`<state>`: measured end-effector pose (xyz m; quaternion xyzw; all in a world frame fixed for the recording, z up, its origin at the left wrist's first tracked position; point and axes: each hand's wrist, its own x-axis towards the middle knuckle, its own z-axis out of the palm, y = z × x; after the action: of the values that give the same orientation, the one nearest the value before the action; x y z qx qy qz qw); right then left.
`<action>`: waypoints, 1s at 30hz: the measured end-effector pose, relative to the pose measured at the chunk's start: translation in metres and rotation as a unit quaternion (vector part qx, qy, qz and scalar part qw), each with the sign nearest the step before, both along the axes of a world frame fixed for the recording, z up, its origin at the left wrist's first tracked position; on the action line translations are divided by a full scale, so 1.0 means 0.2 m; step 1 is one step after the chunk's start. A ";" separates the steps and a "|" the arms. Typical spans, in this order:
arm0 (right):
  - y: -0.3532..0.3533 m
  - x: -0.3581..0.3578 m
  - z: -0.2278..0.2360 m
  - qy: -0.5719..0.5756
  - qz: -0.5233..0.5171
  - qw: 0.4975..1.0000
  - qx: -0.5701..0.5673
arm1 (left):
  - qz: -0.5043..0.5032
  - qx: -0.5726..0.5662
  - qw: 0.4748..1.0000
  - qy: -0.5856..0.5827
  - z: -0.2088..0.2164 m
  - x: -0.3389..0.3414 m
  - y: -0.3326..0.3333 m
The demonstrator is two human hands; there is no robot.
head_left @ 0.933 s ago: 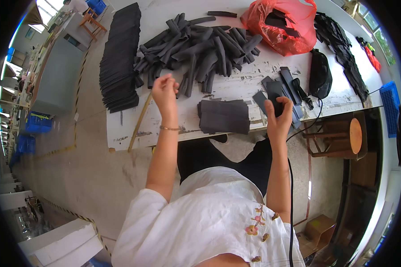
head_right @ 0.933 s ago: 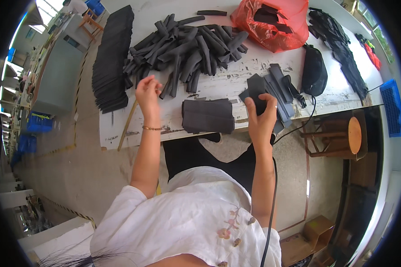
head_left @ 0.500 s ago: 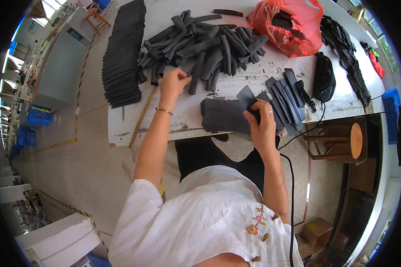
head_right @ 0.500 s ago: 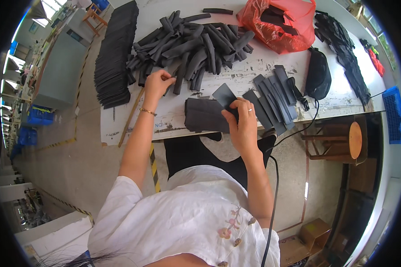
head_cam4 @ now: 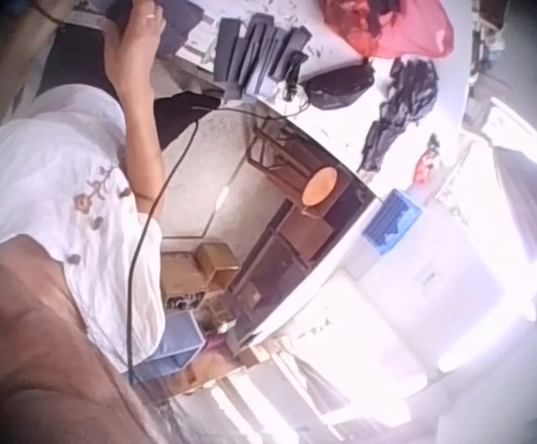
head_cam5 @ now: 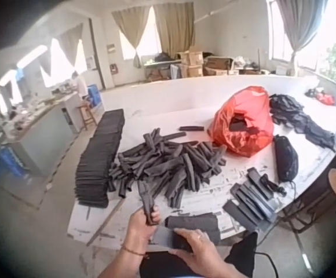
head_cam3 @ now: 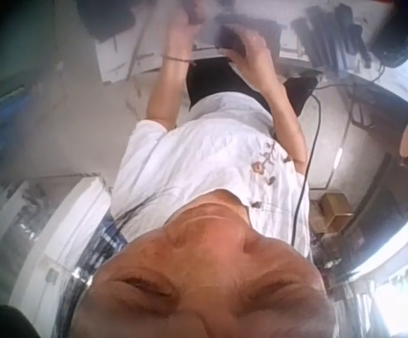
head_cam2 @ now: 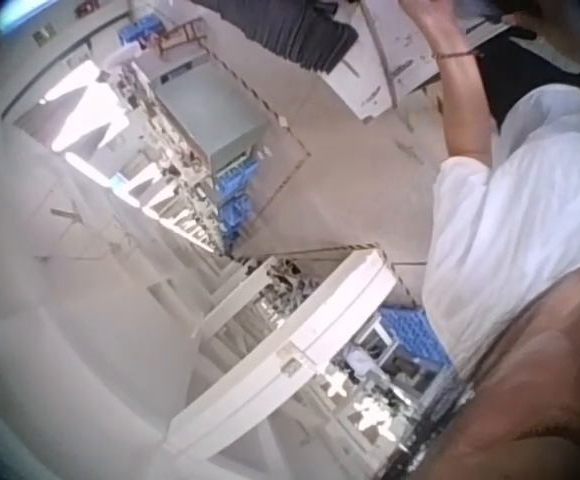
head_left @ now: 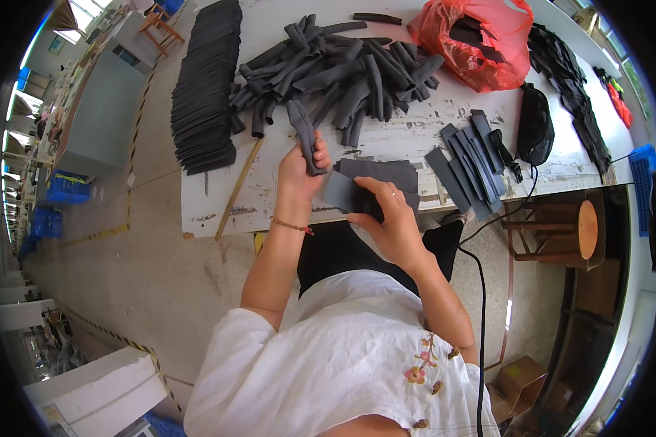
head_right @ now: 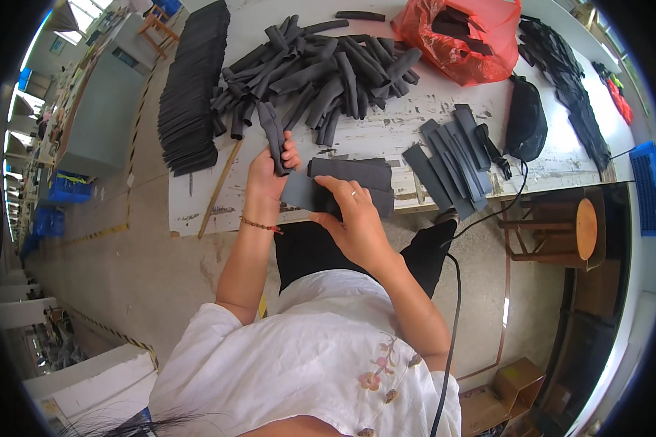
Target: Fitting black foam sleeves onto rectangular components at a workbench.
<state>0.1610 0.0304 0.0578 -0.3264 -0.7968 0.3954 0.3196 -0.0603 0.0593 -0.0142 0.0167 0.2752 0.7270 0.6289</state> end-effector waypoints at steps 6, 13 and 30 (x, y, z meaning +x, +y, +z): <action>0.02 0.05 -0.05 0.018 -0.063 0.998 0.014 | 0.010 -0.016 0.997 0.078 0.07 0.05 0.01; 0.05 0.09 -0.03 0.024 -0.101 0.995 -0.007 | -0.078 -0.020 0.989 0.124 0.13 0.01 -0.06; 0.05 0.09 -0.02 0.034 -0.077 0.995 -0.049 | 0.011 -0.037 0.958 0.284 0.08 -0.03 -0.10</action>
<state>0.1785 0.0396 0.0548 -0.3884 -0.7379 0.4188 0.3595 -0.0672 0.0390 0.0016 0.1960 0.4690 0.6885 0.5173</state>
